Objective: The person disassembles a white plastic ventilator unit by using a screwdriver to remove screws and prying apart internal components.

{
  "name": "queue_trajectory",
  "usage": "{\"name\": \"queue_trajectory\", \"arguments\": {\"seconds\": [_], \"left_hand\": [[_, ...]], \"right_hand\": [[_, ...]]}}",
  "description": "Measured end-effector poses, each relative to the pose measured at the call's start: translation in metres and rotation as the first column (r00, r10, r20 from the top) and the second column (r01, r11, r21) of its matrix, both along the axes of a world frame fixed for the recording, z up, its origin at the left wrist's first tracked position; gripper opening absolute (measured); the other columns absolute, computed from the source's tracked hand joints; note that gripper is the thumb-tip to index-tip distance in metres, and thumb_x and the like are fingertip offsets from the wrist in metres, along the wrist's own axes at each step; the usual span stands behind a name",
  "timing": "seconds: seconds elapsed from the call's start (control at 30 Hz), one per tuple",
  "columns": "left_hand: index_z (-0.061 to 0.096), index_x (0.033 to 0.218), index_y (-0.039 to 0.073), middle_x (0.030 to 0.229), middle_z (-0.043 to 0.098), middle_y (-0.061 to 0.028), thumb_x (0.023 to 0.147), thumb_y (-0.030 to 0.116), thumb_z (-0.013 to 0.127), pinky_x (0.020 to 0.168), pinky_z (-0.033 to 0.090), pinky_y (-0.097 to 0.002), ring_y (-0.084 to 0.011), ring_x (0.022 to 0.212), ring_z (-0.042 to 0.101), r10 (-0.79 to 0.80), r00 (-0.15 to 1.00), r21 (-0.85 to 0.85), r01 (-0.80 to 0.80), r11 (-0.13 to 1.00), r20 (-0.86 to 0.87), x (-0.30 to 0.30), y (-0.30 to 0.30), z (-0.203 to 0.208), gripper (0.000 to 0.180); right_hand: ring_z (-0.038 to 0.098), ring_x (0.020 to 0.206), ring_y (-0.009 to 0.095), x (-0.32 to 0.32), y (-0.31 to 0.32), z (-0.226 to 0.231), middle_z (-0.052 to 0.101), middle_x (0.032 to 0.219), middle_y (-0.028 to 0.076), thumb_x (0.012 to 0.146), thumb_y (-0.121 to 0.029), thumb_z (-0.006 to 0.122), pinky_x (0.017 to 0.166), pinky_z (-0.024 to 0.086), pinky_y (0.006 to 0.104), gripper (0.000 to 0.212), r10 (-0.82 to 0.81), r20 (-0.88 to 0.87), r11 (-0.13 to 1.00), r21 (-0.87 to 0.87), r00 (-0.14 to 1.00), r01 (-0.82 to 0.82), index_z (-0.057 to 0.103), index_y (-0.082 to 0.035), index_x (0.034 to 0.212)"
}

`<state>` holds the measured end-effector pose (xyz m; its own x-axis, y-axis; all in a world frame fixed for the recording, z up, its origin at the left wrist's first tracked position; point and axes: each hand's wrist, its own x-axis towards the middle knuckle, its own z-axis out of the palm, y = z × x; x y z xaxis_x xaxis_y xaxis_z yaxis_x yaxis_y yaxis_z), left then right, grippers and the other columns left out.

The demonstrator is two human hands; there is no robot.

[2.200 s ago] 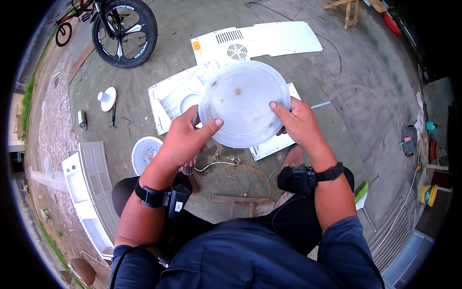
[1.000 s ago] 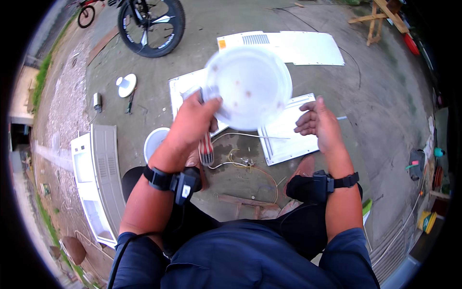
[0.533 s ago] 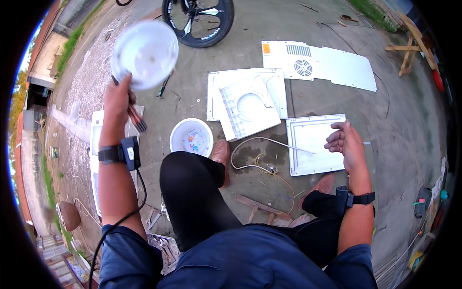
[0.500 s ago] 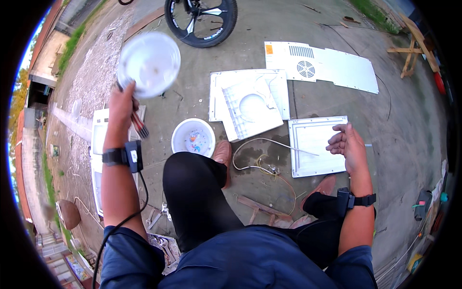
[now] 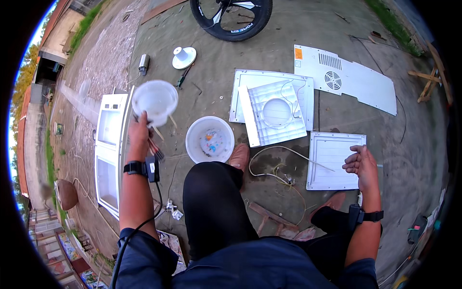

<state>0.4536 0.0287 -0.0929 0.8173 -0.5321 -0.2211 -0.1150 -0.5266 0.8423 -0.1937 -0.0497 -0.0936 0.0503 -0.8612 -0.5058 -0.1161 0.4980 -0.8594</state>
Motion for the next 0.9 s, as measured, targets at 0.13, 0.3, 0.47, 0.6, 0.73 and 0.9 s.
{"name": "queue_trajectory", "arguments": {"seconds": [0.13, 0.3, 0.47, 0.6, 0.73, 0.9], "left_hand": [[0.037, 0.141, -0.003, 0.101, 0.069, -0.0143, 0.099, 0.029, 0.059, 0.043, 0.041, -0.0250, -0.0088, 0.049, 0.049, -0.008, 1.000, -0.191, 0.012, 0.981, 0.018, -0.011, -0.035, 0.040, 0.058], [0.048, 0.129, -0.002, 0.099, 0.069, -0.0144, 0.099, 0.024, 0.058, 0.042, 0.041, -0.0251, -0.0090, 0.048, 0.049, -0.030, 0.998, -0.353, 0.007, 0.935, -0.060, -0.030, -0.041, 0.045, 0.041], [0.055, 0.123, -0.001, 0.098, 0.068, -0.0137, 0.099, 0.021, 0.059, 0.046, 0.043, -0.0256, -0.0086, 0.052, 0.048, -0.105, 0.991, -0.489, 0.053, 0.871, -0.080, -0.113, -0.055, 0.099, 0.033], [0.049, 0.130, -0.003, 0.089, 0.064, -0.0135, 0.100, 0.028, 0.055, 0.035, 0.049, -0.0296, -0.0139, 0.042, 0.050, -0.475, 0.848, -0.543, 0.291, 0.788, -0.235, -0.240, -0.069, 0.167, 0.044], [0.051, 0.127, 0.002, 0.087, 0.065, -0.0081, 0.101, 0.029, 0.052, 0.032, 0.041, -0.0258, -0.0121, 0.041, 0.048, -0.751, 0.590, -0.627, 0.472, 0.620, -0.297, -0.353, -0.063, 0.167, 0.037], [0.051, 0.113, 0.001, 0.089, 0.063, -0.0067, 0.105, 0.036, 0.042, 0.043, 0.044, -0.0242, -0.0073, 0.055, 0.051, -0.835, 0.371, -0.655, 0.519, 0.550, -0.407, -0.434, -0.054, 0.090, 0.038]], "right_hand": [[0.068, 0.070, 0.017, 0.002, -0.002, -0.002, 0.065, 0.080, 0.009, 0.103, -0.052, 0.040, 0.062, 0.053, 0.0255, 0.056, 0.012, 0.005, 1.000, -0.002, 1.000, -0.012, 0.057, -0.001, 0.115], [0.068, 0.070, 0.017, 0.002, 0.001, 0.001, 0.065, 0.080, 0.008, 0.103, -0.051, 0.040, 0.061, 0.053, 0.0257, 0.055, 0.023, 0.015, 1.000, -0.020, 1.000, -0.023, 0.057, -0.001, 0.115], [0.068, 0.070, 0.016, -0.002, 0.007, 0.006, 0.065, 0.080, 0.008, 0.103, -0.051, 0.041, 0.061, 0.052, 0.0258, 0.054, 0.082, 0.049, 0.995, -0.056, 0.995, -0.079, 0.057, -0.001, 0.115], [0.068, 0.073, 0.017, 0.000, 0.015, 0.013, 0.065, 0.083, 0.008, 0.102, -0.048, 0.047, 0.064, 0.053, 0.0268, 0.050, 0.192, 0.075, 0.977, -0.111, 0.979, -0.183, 0.057, -0.001, 0.116], [0.069, 0.086, 0.021, 0.000, 0.027, 0.020, 0.066, 0.100, 0.011, 0.095, -0.043, 0.063, 0.074, 0.056, 0.0306, 0.056, 0.408, 0.150, 0.909, -0.161, 0.900, -0.385, 0.054, 0.001, 0.129], [0.066, 0.102, 0.022, 0.000, 0.042, 0.018, 0.064, 0.114, 0.011, 0.093, -0.044, 0.065, 0.080, 0.057, 0.0354, 0.065, 0.503, 0.324, 0.863, -0.133, 0.801, -0.487, 0.050, 0.002, 0.135]]}}
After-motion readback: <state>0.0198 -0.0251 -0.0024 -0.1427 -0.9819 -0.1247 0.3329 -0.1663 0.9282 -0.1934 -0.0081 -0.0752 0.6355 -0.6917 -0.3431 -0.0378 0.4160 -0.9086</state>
